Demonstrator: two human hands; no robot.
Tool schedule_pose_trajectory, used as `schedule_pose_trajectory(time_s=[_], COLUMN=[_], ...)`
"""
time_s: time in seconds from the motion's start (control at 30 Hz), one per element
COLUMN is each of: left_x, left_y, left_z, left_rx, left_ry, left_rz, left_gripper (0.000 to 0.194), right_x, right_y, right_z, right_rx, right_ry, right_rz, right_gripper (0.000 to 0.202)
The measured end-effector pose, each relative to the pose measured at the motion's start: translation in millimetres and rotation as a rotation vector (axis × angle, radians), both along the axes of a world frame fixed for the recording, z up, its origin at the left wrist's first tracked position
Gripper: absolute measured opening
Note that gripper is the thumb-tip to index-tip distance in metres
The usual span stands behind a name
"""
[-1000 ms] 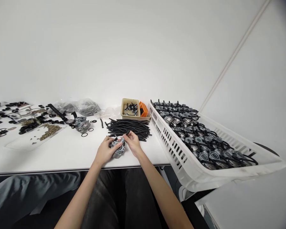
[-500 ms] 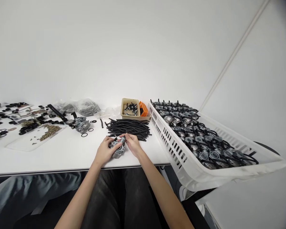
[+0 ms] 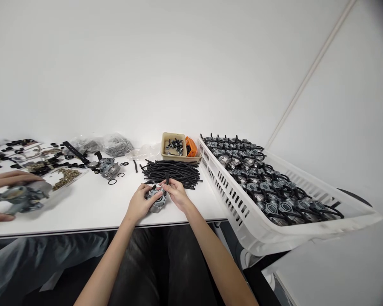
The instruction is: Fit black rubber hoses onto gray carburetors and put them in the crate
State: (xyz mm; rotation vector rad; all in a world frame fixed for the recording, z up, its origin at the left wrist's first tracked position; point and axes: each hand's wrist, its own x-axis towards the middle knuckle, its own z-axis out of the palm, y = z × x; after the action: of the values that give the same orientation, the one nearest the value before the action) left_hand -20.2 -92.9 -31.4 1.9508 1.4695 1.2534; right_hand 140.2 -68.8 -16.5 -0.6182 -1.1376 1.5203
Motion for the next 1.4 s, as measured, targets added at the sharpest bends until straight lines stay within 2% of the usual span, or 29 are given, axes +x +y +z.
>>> schedule_pose_trajectory(time_s=[0.3, 0.53, 0.93, 1.23, 1.4], left_x=[1.1, 1.4, 0.9, 0.6, 1.1], left_y=[-0.6, -2.1, -3.0, -3.6, -2.2], left_z=[0.9, 2.3, 2.9, 4.5, 2.7], left_rx=[-0.005, -0.025, -0.048, -0.031, -0.022], left_ry=[0.003, 0.008, 0.001, -0.010, -0.015], left_rz=[0.008, 0.011, 0.007, -0.002, -0.010], left_gripper=[0.045, 0.046, 0.045, 0.046, 0.046], right_x=[-4.3, 0.5, 3.7, 2.9, 0.2], right_y=[7.1, 1.8, 1.0, -2.2, -0.7], right_z=[-8.5, -1.6, -2.8, -0.7, -2.1], right_rx=[0.007, 0.016, -0.009, -0.006, 0.009], right_ry=[-0.056, -0.014, 0.098, 0.113, 0.080], right_rz=[-0.048, 0.001, 0.047, 0.046, 0.011], right_gripper=[0.037, 0.036, 0.021, 0.033, 0.032])
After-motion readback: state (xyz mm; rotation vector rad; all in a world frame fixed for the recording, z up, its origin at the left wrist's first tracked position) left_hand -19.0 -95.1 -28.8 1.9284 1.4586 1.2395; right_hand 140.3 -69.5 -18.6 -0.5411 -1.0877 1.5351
